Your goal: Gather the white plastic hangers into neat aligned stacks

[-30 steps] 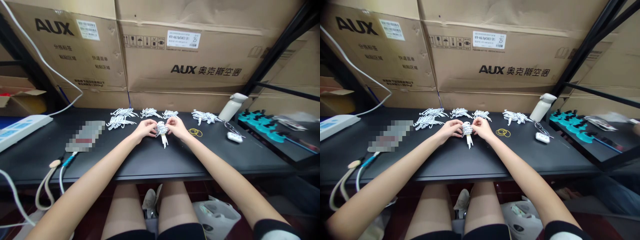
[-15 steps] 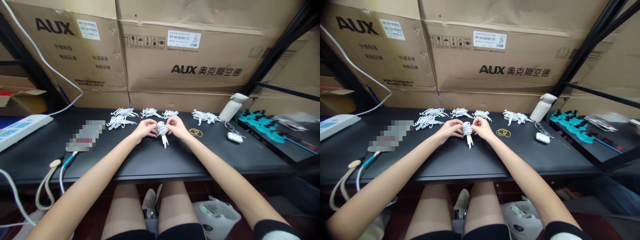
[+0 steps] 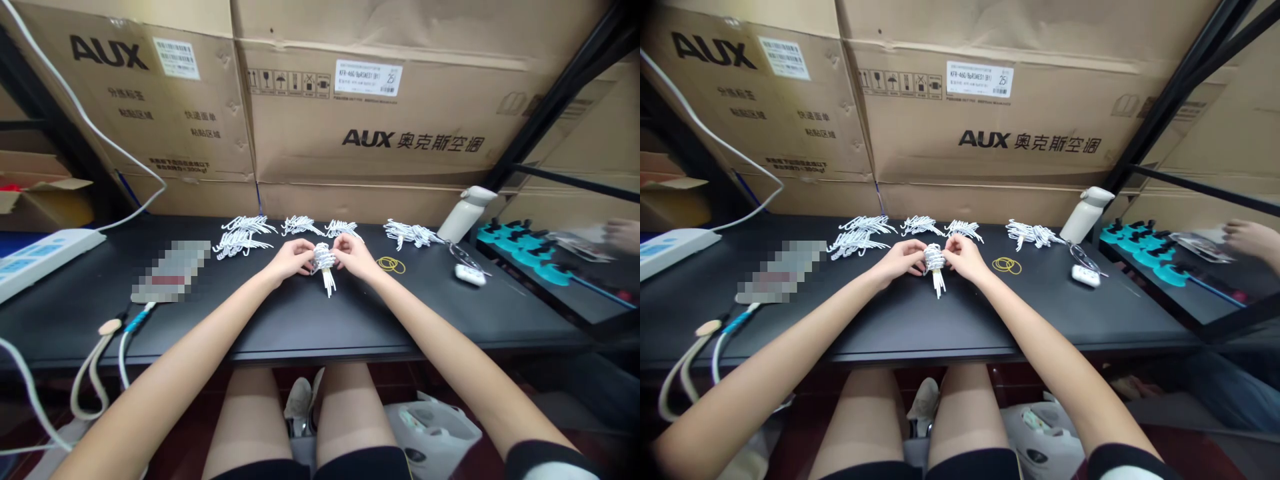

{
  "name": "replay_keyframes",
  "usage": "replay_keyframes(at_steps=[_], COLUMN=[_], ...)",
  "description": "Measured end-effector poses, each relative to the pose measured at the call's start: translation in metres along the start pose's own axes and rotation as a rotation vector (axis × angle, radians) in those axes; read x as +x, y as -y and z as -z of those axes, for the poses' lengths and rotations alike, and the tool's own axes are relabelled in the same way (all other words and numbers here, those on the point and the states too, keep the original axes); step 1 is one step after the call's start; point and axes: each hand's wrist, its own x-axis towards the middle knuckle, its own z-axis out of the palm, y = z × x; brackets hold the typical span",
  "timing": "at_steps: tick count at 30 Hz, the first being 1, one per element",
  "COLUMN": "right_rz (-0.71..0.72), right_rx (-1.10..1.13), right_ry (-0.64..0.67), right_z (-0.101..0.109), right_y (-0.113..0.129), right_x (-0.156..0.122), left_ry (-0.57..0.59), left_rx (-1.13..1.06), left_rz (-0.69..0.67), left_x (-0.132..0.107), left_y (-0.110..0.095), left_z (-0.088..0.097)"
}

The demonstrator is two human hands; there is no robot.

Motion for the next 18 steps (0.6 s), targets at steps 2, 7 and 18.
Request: replay_keyframes(at_steps=[2, 7, 18], right_rz=[0.009, 0.018, 0.001], right_rx=[-0.018, -0.026, -0.012], right_ry=[0.002, 0.011, 0.007], right_z=[0.0005, 0.0009, 0.0001], right_y=[0.0001, 0.0, -0.0009], right_x=[-0.0005, -0.001, -0.0007], left_ry=[0.019, 0.025, -0.019], left_rx=[0.051, 0.077, 0.006], left_rz=[-0.001, 0.007, -0.008], left_x=[0.0001, -0.0007, 0.0013], left_y=[0.0013, 0.001, 0.0012], left_z=[-0.0006, -0.0017, -0.002])
